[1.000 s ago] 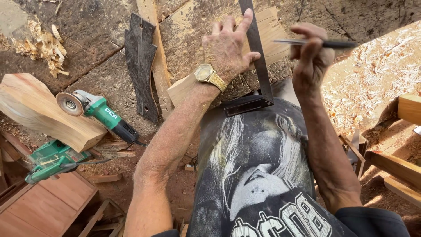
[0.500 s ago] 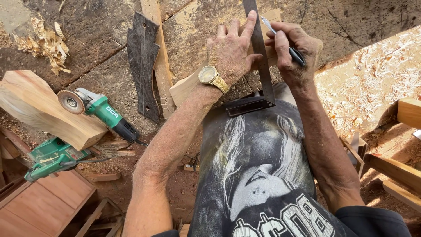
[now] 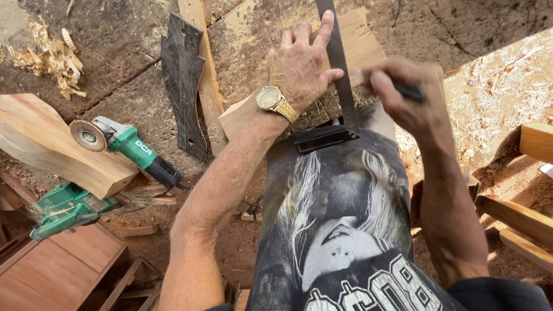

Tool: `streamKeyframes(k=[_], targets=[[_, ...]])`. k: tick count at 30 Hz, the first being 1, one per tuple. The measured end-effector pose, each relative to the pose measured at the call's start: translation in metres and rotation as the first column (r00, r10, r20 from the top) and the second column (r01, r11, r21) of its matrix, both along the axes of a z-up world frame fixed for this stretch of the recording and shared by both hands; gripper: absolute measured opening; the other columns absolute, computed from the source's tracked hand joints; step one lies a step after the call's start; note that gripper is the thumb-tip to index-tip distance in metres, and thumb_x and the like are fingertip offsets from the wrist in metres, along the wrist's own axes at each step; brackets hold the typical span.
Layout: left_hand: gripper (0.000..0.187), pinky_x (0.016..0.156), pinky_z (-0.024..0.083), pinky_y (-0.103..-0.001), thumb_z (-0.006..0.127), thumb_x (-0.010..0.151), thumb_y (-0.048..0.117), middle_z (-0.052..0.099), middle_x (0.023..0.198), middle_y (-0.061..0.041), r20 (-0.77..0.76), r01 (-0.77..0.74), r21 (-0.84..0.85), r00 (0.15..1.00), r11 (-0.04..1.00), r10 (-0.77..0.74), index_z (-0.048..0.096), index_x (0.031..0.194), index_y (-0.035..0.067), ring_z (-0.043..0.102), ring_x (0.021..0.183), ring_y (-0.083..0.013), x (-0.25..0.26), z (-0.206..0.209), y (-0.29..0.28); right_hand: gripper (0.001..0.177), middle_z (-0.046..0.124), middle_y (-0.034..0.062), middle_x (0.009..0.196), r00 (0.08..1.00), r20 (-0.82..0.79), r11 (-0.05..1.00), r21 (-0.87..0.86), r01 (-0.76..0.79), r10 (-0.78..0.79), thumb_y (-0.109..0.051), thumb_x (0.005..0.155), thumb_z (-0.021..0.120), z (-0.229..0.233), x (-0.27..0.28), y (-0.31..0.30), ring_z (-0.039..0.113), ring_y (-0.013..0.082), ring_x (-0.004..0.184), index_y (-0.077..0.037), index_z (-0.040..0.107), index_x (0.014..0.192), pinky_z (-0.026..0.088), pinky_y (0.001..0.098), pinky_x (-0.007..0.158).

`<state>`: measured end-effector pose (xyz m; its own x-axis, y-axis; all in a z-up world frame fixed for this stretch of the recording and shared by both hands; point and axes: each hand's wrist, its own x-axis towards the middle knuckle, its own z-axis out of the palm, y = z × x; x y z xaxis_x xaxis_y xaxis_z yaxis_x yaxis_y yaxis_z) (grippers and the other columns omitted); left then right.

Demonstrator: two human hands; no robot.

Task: The person uses a metal square and a marker to draw straight lines on a curved piece of wood. They repeatedly align the square, mark the wood, and compare it to a dark template piece to ensure accuracy.

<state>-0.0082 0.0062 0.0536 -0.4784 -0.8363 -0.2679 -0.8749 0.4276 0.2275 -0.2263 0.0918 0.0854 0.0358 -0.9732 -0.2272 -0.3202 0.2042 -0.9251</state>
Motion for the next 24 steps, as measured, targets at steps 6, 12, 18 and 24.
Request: streamKeyframes(k=[6,12,18,24], targets=[[0.108,0.078,0.059,-0.051,0.075,0.076,0.071,0.059,0.128,-0.019,0.029,-0.009,0.06,1.0,0.998,0.008,0.032,0.156,0.013,0.062,0.109,-0.0352,-0.002,0.016,-0.001,0.032,0.074,0.0148,0.095,0.97,-0.169,0.944,0.308,-0.118,0.176,-0.024,0.113,0.054,0.017,-0.015,0.058,0.072,0.0218,0.083,-0.007,0.075,0.098,0.058,0.0353,0.066],[0.105,0.091,0.052,-0.068,0.051,0.081,0.083,0.062,0.119,-0.022,0.36,0.222,-0.225,0.924,0.949,-0.132,0.035,0.152,0.006,0.062,0.108,-0.0419,-0.007,-0.006,0.01,0.023,0.071,0.0073,0.093,0.985,-0.162,0.983,0.181,-0.022,0.052,-0.025,0.113,0.057,-0.058,0.009,0.086,0.067,0.0158,0.08,-0.005,0.068,0.117,0.058,0.0324,0.067],[0.104,0.098,0.045,-0.07,0.048,0.086,0.078,0.062,0.118,-0.027,0.332,0.339,-0.3,0.913,0.892,-0.235,0.044,0.147,-0.006,0.059,0.113,-0.0464,-0.006,-0.008,0.017,0.026,0.073,0.0051,0.083,0.994,0.057,0.922,0.37,-0.11,0.096,-0.028,0.094,0.076,-0.066,0.026,0.084,0.065,0.0127,0.073,-0.005,0.074,0.105,0.054,0.0314,0.064],[0.104,0.095,0.049,-0.068,0.049,0.082,0.078,0.063,0.116,-0.025,0.234,0.313,-0.401,0.944,0.861,-0.234,0.047,0.142,-0.007,0.061,0.108,-0.0448,0.0,-0.021,0.017,0.022,0.073,0.0002,0.086,0.97,0.242,0.866,0.492,-0.091,-0.035,-0.022,0.088,0.081,-0.057,0.031,0.085,0.065,0.0094,0.077,-0.006,0.076,0.102,0.053,0.0277,0.069]])
